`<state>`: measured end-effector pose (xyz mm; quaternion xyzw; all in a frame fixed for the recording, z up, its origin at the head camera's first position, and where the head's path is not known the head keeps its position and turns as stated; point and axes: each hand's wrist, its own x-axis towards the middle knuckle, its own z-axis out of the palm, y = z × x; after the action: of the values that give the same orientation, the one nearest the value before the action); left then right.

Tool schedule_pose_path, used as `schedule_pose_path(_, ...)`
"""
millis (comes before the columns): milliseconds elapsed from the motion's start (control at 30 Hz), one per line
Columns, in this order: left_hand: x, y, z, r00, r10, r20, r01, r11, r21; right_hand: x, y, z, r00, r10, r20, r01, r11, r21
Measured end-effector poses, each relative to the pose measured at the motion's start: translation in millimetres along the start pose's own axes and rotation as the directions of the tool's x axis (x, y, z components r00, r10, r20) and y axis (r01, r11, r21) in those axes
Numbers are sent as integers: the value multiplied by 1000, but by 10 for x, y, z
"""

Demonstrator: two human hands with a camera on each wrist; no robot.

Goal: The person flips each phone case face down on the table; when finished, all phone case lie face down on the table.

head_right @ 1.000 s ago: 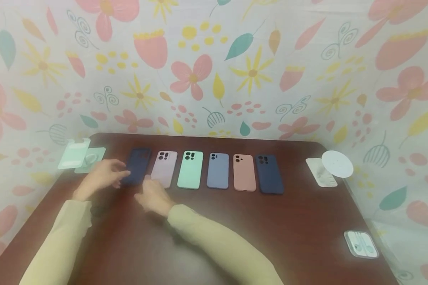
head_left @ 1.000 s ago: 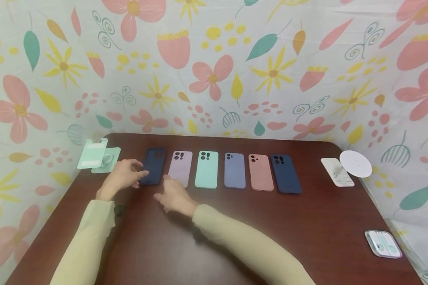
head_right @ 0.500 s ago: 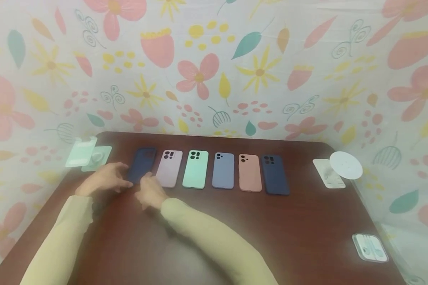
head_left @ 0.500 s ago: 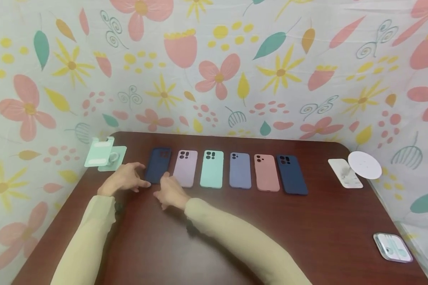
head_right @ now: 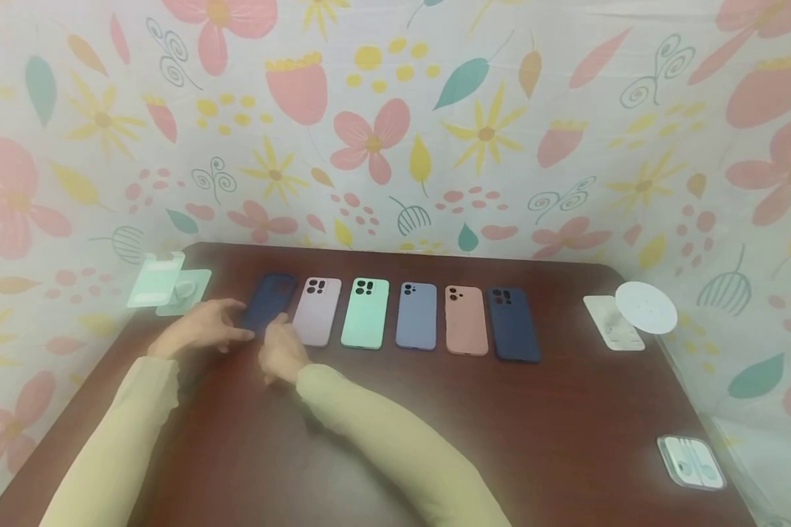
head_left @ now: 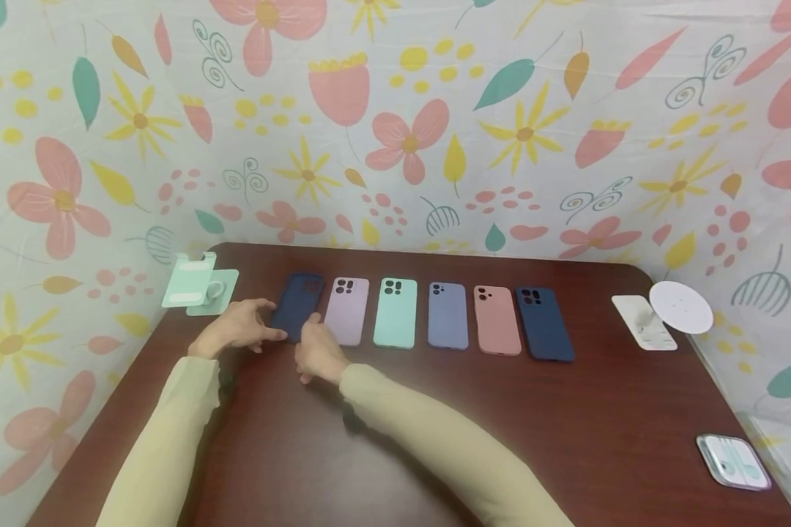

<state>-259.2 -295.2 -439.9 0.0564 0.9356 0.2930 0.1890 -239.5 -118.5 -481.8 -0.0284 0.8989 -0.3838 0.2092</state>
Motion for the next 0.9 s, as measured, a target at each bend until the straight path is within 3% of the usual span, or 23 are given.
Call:
schedule_pose_path(567, -8, 68, 125, 998, 14, -57, -10, 998, 70, -250, -32, -118, 998, -41, -54, 43, 998, 45)
schedule_pose_path(900, 12, 84, 169, 996, -30, -89, 35, 998, 47, -289, -52, -171, 996, -66, -63, 72, 992, 101)
